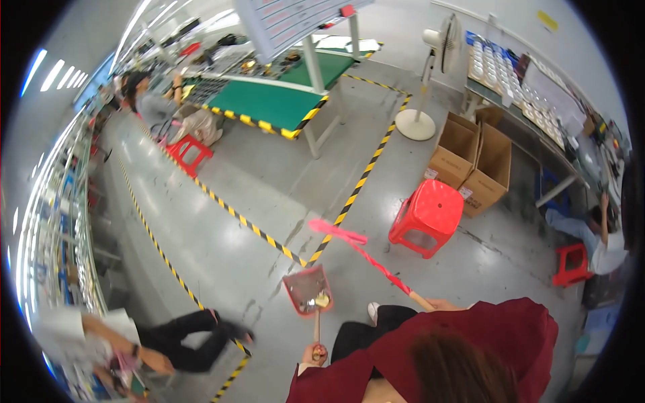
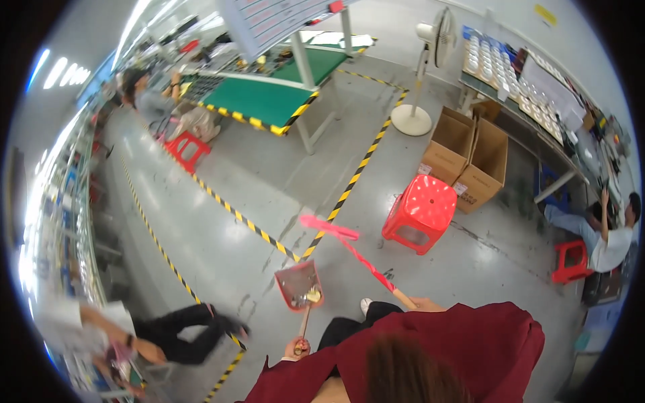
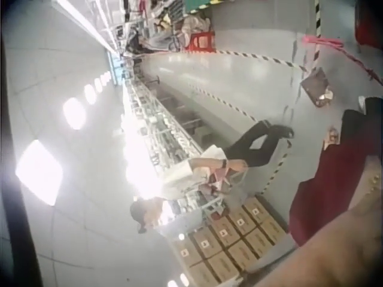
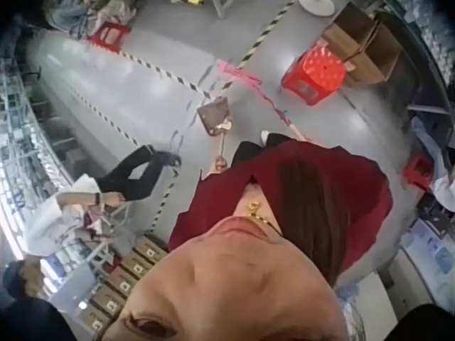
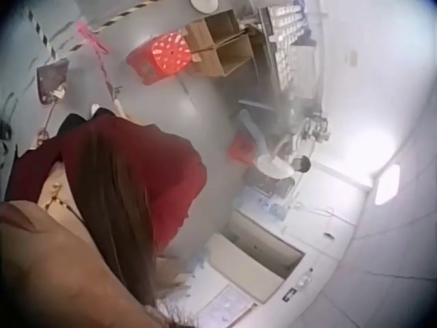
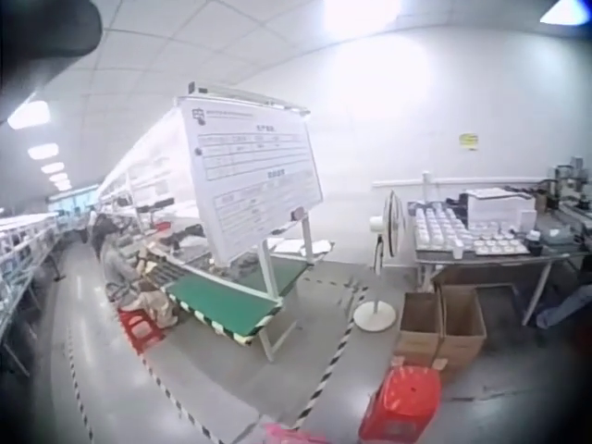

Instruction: The person sweeps the floor with a broom and a dustpan, moving around workbenches and shifting stools and a fan to reach the surface. They collect debris into the dustpan and empty it into a trash bin.

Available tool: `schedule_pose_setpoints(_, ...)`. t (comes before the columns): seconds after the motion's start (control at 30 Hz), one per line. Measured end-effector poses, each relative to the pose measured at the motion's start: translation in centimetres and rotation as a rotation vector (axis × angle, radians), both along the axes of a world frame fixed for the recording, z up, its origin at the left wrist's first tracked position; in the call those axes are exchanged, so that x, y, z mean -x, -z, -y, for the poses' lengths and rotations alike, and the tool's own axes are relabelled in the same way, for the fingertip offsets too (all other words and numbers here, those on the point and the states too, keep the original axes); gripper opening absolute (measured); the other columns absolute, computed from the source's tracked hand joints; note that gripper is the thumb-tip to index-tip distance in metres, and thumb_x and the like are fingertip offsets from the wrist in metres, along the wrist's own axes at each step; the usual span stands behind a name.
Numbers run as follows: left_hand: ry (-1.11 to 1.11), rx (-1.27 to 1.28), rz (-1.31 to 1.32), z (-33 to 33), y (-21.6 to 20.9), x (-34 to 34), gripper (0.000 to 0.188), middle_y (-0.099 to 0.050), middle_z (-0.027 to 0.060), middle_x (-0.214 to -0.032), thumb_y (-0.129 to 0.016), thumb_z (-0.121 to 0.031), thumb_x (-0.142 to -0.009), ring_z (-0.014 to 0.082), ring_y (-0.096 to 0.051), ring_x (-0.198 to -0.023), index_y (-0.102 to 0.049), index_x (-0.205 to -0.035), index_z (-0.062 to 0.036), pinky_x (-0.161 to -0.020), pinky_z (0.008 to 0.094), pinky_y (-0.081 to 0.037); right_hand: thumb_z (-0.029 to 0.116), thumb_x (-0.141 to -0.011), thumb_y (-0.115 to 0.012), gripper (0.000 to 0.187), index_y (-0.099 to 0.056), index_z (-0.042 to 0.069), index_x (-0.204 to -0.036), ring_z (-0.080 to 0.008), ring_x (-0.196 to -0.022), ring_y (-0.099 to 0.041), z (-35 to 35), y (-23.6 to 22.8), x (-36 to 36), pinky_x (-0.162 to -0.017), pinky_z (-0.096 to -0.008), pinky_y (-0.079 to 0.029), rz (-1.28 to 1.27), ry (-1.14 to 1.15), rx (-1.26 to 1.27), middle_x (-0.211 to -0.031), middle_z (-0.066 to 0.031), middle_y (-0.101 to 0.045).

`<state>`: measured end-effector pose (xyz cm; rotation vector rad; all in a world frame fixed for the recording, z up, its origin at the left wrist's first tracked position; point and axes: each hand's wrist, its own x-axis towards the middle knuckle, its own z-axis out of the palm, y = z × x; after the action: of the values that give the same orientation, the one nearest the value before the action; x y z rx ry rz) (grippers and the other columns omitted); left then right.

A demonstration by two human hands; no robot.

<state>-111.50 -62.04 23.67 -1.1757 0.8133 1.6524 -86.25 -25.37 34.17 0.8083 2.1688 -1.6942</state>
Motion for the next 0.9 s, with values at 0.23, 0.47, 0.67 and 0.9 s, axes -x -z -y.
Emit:
schedule_pose_setpoints(0.23,0.519,-0.262,-0.214,-20.1,-1.6,16.9,0.020,-0.037,0.0039,-0.050,-0.046,-0.012,-0.078,0.0135,-0.035,-0.039,-0.037,-0.061,-0.0067,-0.035,0.0238,-0.029,0.007,-0.078,-0.048,0.053,-0.027,0.011,-0.126,-0.0081,-0.050,-0.041,-7.4,0.2,9.2,-0.043,-0.0222,-0.037,0.023,0.617,0.559,-0.062,-0.0017,-0.043)
schedule_pose_setpoints(0.47,0.805,-0.213,-0.290,-37.3,-6.5,29.9,0.017,-0.037,0.0034,-0.049,-0.046,-0.011,-0.079,0.0118,-0.035,-0.038,-0.039,-0.066,-0.0053,-0.035,0.0236,-0.030,0.004,-0.079,-0.046,0.054,-0.026,0.016,-0.127,-0.0063,-0.041,-0.035,-14.4,-4.5,19.1,-0.036,-0.0194,-0.033,-0.120,0.939,0.535,-0.058,-0.0001,-0.038)
schedule_pose_setpoints(0.67,0.883,-0.327,-0.176,-57.0,-6.4,36.6,0.016,-0.037,0.0030,-0.051,-0.047,-0.009,-0.078,0.0116,-0.035,-0.039,-0.038,-0.065,-0.0063,-0.036,0.0226,-0.029,0.004,-0.079,-0.046,0.052,-0.025,0.012,-0.126,-0.0058,-0.040,-0.034,-22.0,-7.6,26.4,-0.034,-0.0191,-0.031,-0.217,1.145,0.641,-0.059,-0.0004,-0.039)
schedule_pose_setpoints(0.9,0.871,-0.312,-0.144,-73.9,-5.9,38.7,0.015,-0.038,0.0032,-0.053,-0.048,-0.007,-0.076,0.0115,-0.035,-0.042,-0.038,-0.065,-0.0060,-0.037,0.0220,-0.029,0.005,-0.080,-0.046,0.052,-0.027,0.019,-0.127,-0.0062,-0.039,-0.034,-34.7,-4.3,29.1,-0.035,-0.0201,-0.033,-0.262,1.200,0.655,-0.058,0.0002,-0.037)
